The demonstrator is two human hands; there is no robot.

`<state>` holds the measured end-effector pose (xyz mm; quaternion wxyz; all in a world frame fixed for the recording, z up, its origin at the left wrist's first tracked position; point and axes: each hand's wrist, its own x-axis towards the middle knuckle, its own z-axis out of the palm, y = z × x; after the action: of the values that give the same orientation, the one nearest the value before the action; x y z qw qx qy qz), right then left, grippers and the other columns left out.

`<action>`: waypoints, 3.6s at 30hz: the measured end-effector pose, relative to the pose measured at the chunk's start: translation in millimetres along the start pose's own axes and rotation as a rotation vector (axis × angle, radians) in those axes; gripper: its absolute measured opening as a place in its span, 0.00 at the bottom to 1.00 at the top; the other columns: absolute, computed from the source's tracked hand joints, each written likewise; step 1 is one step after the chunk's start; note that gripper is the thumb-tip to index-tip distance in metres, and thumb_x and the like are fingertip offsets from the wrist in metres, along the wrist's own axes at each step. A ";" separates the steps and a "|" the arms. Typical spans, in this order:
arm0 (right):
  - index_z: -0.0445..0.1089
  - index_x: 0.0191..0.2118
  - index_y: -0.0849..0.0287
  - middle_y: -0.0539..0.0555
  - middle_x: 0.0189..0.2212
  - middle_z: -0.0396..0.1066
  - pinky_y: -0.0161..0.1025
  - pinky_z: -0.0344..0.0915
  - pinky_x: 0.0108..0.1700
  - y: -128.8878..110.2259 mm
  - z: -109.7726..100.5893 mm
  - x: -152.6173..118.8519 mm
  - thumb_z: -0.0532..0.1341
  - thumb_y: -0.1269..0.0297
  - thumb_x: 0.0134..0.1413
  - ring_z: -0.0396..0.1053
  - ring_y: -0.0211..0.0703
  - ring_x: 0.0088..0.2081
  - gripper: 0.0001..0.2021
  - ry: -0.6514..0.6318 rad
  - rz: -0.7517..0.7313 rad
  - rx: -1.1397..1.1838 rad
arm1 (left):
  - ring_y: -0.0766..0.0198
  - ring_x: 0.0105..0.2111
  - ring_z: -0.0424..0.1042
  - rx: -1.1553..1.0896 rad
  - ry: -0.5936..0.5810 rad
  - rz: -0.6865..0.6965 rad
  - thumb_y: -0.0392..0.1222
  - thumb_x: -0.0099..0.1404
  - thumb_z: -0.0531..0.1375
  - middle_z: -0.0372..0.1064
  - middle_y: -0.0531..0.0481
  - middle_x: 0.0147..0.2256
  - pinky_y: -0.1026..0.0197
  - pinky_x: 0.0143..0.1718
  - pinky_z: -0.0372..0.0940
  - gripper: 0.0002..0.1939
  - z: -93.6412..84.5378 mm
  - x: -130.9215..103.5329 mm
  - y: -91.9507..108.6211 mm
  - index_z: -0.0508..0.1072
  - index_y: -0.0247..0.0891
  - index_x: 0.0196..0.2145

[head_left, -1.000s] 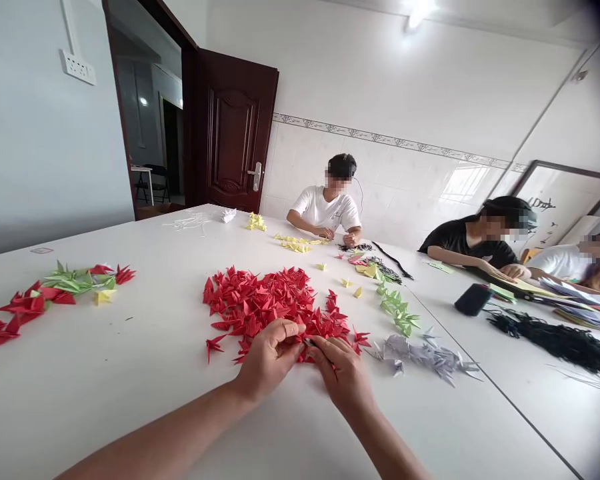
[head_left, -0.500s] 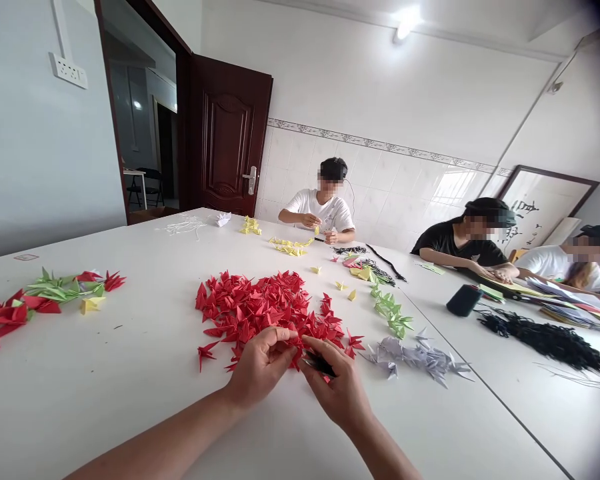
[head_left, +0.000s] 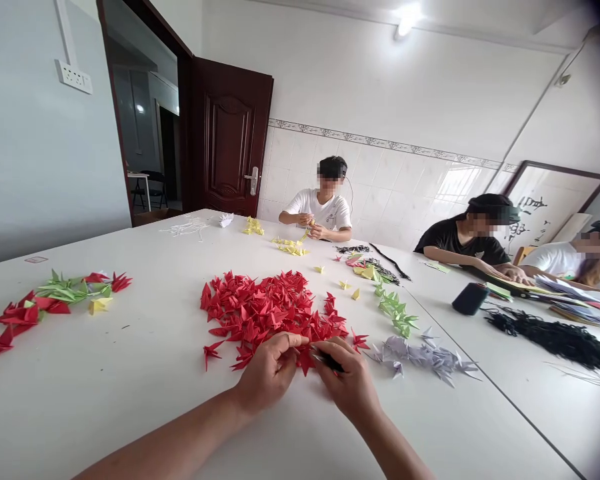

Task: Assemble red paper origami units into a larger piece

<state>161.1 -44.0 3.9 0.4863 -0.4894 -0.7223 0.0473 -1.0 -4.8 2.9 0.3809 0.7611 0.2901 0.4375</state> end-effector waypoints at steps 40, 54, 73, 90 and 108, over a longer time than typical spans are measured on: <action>0.70 0.42 0.58 0.53 0.28 0.72 0.34 0.67 0.31 0.4 -4.2 -0.4 0.56 0.69 0.51 0.70 0.39 0.29 0.12 -0.016 -0.001 -0.028 | 0.66 0.30 0.68 -0.017 0.083 -0.031 0.36 0.58 0.55 0.70 0.48 0.36 0.63 0.32 0.68 0.17 -1.8 2.0 -2.3 0.68 0.37 0.46; 0.72 0.34 0.58 0.52 0.25 0.71 0.33 0.66 0.27 -0.9 -5.8 1.9 0.56 0.69 0.50 0.68 0.38 0.26 0.08 0.013 -0.036 0.002 | 0.64 0.31 0.69 -0.022 0.028 -0.047 0.40 0.59 0.55 0.70 0.47 0.35 0.64 0.32 0.67 0.19 -1.9 0.2 -0.3 0.66 0.37 0.48; 0.71 0.35 0.59 0.53 0.27 0.72 0.34 0.65 0.30 3.3 -4.8 0.3 0.57 0.71 0.49 0.68 0.39 0.28 0.07 -0.009 -0.024 0.007 | 0.65 0.30 0.69 -0.012 0.003 -0.043 0.41 0.60 0.55 0.69 0.45 0.37 0.64 0.31 0.66 0.20 -1.1 -0.4 -5.8 0.65 0.34 0.49; 0.74 0.38 0.62 0.55 0.27 0.73 0.36 0.64 0.31 27.0 -26.8 7.6 0.56 0.51 0.51 0.68 0.42 0.28 0.19 0.337 0.350 -0.103 | 0.64 0.31 0.70 -0.016 0.012 -0.032 0.41 0.59 0.56 0.70 0.50 0.30 0.63 0.32 0.67 0.14 0.0 -2.5 -0.7 0.69 0.36 0.43; 0.73 0.33 0.60 0.52 0.23 0.71 0.33 0.64 0.28 30.7 -45.4 7.1 0.58 0.59 0.51 0.66 0.38 0.24 0.11 0.349 0.105 -0.191 | 0.68 0.25 0.67 0.132 -0.317 0.114 0.33 0.54 0.56 0.71 0.48 0.27 0.69 0.25 0.62 0.09 9.3 -12.0 1.3 0.75 0.33 0.32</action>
<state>215.0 -41.3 15.5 0.5524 -0.5711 -0.6017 -0.0817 2.0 -17.9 -4.4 0.3455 0.8592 0.2110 0.3128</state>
